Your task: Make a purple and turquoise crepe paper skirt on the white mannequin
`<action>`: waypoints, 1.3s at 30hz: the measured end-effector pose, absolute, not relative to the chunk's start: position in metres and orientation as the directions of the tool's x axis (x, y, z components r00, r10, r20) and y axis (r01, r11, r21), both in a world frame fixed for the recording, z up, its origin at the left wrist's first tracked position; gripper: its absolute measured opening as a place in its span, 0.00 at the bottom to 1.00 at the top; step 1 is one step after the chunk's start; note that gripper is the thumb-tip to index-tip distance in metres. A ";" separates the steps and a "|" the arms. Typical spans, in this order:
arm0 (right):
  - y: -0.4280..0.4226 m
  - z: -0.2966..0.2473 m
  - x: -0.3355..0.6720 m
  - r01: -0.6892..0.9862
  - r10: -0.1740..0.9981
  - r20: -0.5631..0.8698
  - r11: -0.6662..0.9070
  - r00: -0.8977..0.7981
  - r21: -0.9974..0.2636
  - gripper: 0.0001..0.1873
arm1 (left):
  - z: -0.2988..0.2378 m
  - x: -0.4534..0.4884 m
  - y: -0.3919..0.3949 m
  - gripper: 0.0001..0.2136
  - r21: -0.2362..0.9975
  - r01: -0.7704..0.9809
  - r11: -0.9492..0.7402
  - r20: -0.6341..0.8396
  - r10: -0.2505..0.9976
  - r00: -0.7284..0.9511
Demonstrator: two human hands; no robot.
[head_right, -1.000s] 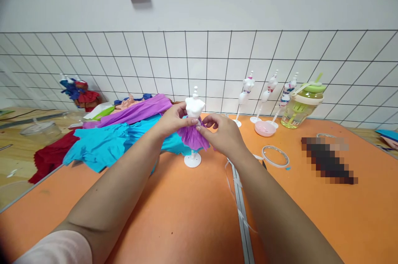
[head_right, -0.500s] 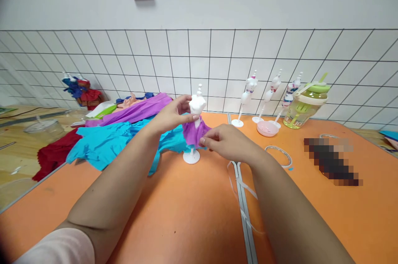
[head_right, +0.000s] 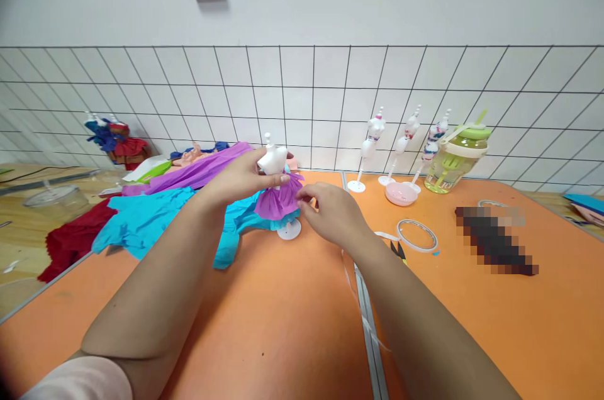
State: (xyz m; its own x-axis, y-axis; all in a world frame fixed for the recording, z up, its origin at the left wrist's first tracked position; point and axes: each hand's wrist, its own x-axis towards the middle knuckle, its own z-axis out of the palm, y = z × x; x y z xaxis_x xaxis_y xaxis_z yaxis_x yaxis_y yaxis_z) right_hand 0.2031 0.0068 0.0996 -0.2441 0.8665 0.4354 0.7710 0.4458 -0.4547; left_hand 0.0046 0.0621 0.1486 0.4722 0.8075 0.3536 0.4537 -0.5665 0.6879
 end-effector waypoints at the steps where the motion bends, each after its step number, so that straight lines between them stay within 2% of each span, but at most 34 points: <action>1: 0.006 0.098 0.202 0.757 0.858 0.424 0.476 -0.289 -0.448 0.11 | 0.148 0.004 0.063 0.27 0.693 0.452 -0.562 0.355 0.811 0.465; 5: 0.005 0.092 0.203 0.711 0.839 0.237 0.542 -0.490 -0.448 0.11 | 0.148 0.001 0.068 0.26 0.700 0.469 -0.539 0.347 0.830 0.437; 7: 0.005 0.090 0.205 0.739 0.869 0.181 0.488 -0.460 -0.465 0.11 | 0.148 0.000 0.068 0.24 0.693 0.499 -0.520 0.335 0.846 0.416; 10: 0.006 0.092 0.205 0.755 0.915 0.264 0.401 -0.305 -0.519 0.13 | 0.148 0.001 0.066 0.24 0.639 0.560 -0.527 0.345 0.848 0.403; 13: 0.008 0.094 0.201 0.729 0.878 0.440 0.427 -0.191 -0.535 0.09 | 0.147 0.006 0.064 0.23 0.615 0.574 -0.541 0.366 0.840 0.400; 16: 0.011 0.090 0.201 0.747 0.768 0.585 0.546 -0.263 -0.380 0.09 | 0.146 0.009 0.063 0.22 0.631 0.561 -0.536 0.378 0.844 0.381; 19: 0.011 0.084 0.206 0.708 0.666 0.555 0.682 -0.498 -0.183 0.11 | 0.145 0.009 0.066 0.22 0.668 0.533 -0.519 0.372 0.854 0.365; 21: 0.009 0.083 0.208 0.670 0.624 0.561 0.726 -0.544 -0.158 0.11 | 0.145 0.007 0.070 0.24 0.727 0.478 -0.493 0.361 0.867 0.344; 23: 0.008 0.085 0.210 0.683 0.625 0.642 0.700 -0.445 -0.207 0.10 | 0.144 0.005 0.073 0.28 0.788 0.399 -0.469 0.355 0.876 0.328; 26: 0.009 0.091 0.209 0.764 0.665 0.734 0.543 -0.138 -0.348 0.09 | 0.143 0.004 0.073 0.29 0.843 0.274 -0.463 0.351 0.859 0.372; 29: 0.013 0.094 0.209 0.735 0.762 0.646 0.412 0.046 -0.538 0.16 | 0.144 0.006 0.070 0.26 0.874 0.173 -0.455 0.345 0.830 0.439; 31: 0.016 0.095 0.209 0.654 0.856 0.515 0.364 0.047 -0.664 0.18 | 0.145 0.007 0.068 0.25 0.887 0.138 -0.441 0.339 0.823 0.455; 33: 0.017 0.096 0.209 0.609 0.911 0.412 0.316 0.020 -0.727 0.16 | 0.145 0.008 0.067 0.25 0.897 0.115 -0.426 0.334 0.826 0.454; 36: 0.016 0.097 0.212 0.659 0.937 0.346 0.284 -0.039 -0.696 0.11 | 0.145 0.008 0.068 0.24 0.910 0.089 -0.405 0.320 0.822 0.471; 39: 0.016 0.098 0.214 0.704 0.943 0.315 0.296 -0.108 -0.646 0.15 | 0.147 0.007 0.070 0.25 0.916 0.073 -0.394 0.296 0.787 0.541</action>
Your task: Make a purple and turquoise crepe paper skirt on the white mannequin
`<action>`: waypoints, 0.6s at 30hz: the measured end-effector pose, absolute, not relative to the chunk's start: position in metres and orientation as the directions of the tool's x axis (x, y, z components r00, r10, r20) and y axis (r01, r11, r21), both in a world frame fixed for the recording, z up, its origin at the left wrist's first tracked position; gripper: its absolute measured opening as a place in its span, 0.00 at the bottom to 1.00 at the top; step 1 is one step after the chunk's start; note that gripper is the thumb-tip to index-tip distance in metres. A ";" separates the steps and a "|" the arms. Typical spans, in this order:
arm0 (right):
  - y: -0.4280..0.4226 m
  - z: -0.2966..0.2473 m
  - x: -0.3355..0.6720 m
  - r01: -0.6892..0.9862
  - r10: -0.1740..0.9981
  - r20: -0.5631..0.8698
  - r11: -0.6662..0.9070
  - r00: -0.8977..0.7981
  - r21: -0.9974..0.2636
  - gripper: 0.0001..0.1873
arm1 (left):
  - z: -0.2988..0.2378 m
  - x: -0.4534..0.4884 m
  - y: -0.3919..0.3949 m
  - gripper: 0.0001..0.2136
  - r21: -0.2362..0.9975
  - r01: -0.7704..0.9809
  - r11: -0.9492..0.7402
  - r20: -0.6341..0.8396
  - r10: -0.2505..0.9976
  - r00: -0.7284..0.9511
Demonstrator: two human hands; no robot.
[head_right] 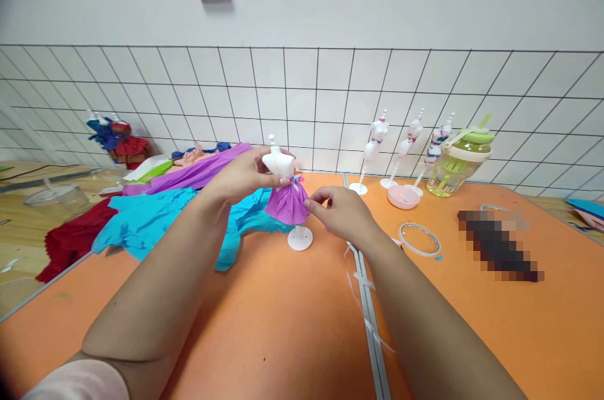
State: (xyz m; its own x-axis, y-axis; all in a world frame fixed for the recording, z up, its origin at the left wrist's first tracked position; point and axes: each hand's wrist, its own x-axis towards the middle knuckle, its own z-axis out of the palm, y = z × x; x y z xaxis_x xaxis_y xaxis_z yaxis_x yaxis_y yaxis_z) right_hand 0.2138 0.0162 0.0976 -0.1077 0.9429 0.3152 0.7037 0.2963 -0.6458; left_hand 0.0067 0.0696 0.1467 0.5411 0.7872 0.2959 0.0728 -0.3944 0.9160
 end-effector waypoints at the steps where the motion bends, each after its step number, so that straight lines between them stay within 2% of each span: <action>1: 0.016 0.097 0.214 0.698 0.936 0.344 0.293 -0.071 -0.653 0.16 | 0.148 0.006 0.070 0.26 0.919 0.070 -0.387 0.284 0.777 0.562; 5: 0.015 0.096 0.210 0.614 0.848 0.509 0.325 0.147 -0.719 0.14 | 0.150 0.004 0.068 0.25 0.934 0.064 -0.352 0.245 0.758 0.604; 9: 0.012 0.096 0.204 0.592 0.848 0.531 0.429 -0.003 -0.682 0.11 | 0.147 0.006 0.068 0.26 0.941 0.057 -0.333 0.225 0.743 0.630; 14: 0.009 0.097 0.199 0.623 0.856 0.515 0.424 -0.039 -0.658 0.10 | 0.140 0.008 0.071 0.31 0.889 0.260 -0.378 0.228 0.856 0.464; 18: 0.006 0.100 0.197 0.635 0.845 0.521 0.470 -0.124 -0.613 0.09 | 0.141 0.010 0.070 0.25 0.851 0.313 -0.422 0.196 0.808 0.556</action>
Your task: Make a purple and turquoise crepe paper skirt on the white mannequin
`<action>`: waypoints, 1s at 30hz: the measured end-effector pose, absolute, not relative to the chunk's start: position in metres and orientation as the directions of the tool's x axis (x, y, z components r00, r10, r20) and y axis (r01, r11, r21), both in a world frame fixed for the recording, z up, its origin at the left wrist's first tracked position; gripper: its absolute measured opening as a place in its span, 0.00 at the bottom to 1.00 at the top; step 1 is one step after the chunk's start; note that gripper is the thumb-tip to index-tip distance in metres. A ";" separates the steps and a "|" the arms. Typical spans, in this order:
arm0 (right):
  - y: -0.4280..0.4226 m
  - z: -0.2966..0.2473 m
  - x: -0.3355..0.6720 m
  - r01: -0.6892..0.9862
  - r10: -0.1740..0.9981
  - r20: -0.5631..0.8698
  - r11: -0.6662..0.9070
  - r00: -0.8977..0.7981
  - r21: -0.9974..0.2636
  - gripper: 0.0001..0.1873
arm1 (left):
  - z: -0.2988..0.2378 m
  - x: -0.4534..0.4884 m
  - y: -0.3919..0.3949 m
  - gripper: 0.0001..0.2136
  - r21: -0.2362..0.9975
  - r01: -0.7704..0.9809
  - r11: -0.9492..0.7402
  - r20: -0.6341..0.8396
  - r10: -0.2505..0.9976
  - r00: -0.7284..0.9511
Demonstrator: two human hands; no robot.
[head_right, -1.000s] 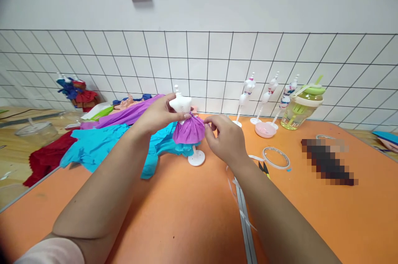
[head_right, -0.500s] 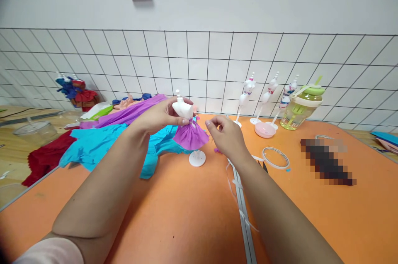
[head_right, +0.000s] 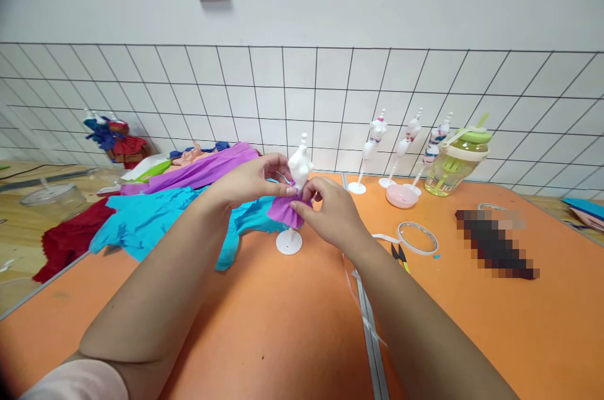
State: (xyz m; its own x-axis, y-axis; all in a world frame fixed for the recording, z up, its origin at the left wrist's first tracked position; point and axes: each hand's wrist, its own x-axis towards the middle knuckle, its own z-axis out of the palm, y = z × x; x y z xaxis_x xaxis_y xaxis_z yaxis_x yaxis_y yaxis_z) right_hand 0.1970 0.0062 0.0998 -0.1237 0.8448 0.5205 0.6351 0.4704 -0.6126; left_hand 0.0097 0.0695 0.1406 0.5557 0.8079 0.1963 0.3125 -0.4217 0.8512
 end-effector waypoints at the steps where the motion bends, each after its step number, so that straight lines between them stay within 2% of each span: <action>1: 0.006 0.100 0.197 0.640 0.840 0.522 0.485 -0.151 -0.596 0.08 | 0.141 0.010 0.069 0.24 0.836 0.322 -0.444 0.203 0.796 0.570; 6: 0.005 0.102 0.197 0.661 0.819 0.524 0.529 -0.234 -0.532 0.06 | 0.144 0.007 0.067 0.16 0.802 0.358 -0.478 0.206 0.784 0.586; 9: 0.005 0.102 0.200 0.677 0.814 0.566 0.489 -0.129 -0.550 0.07 | 0.146 0.002 0.069 0.15 0.813 0.357 -0.459 0.190 0.790 0.583; 12: 0.008 0.099 0.203 0.700 0.816 0.576 0.439 -0.049 -0.563 0.06 | 0.147 -0.002 0.073 0.15 0.855 0.286 -0.432 0.175 0.762 0.624; 16: 0.013 0.093 0.204 0.721 0.840 0.524 0.451 -0.142 -0.527 0.11 | 0.151 -0.006 0.073 0.15 0.896 0.178 -0.406 0.182 0.703 0.688; 19: 0.014 0.088 0.201 0.731 0.830 0.521 0.481 -0.201 -0.484 0.13 | 0.153 -0.009 0.071 0.17 0.862 0.235 -0.449 0.179 0.702 0.689; 22: 0.014 0.086 0.198 0.740 0.811 0.546 0.497 -0.210 -0.453 0.13 | 0.153 -0.010 0.070 0.19 0.772 0.370 -0.517 0.191 0.744 0.640; 24: 0.013 0.087 0.198 0.735 0.808 0.560 0.489 -0.180 -0.469 0.14 | 0.151 -0.008 0.070 0.19 0.721 0.453 -0.524 0.194 0.780 0.594; 26: 0.012 0.089 0.199 0.725 0.824 0.551 0.458 -0.129 -0.515 0.18 | 0.149 -0.006 0.070 0.19 0.727 0.469 -0.501 0.182 0.800 0.572; 28: 0.012 0.091 0.204 0.690 0.859 0.501 0.426 -0.106 -0.585 0.26 | 0.149 -0.003 0.069 0.19 0.795 0.388 -0.466 0.183 0.795 0.579; 30: 0.014 0.090 0.212 0.614 0.895 0.419 0.417 -0.151 -0.670 0.35 | 0.149 0.001 0.067 0.19 0.871 0.247 -0.424 0.217 0.784 0.582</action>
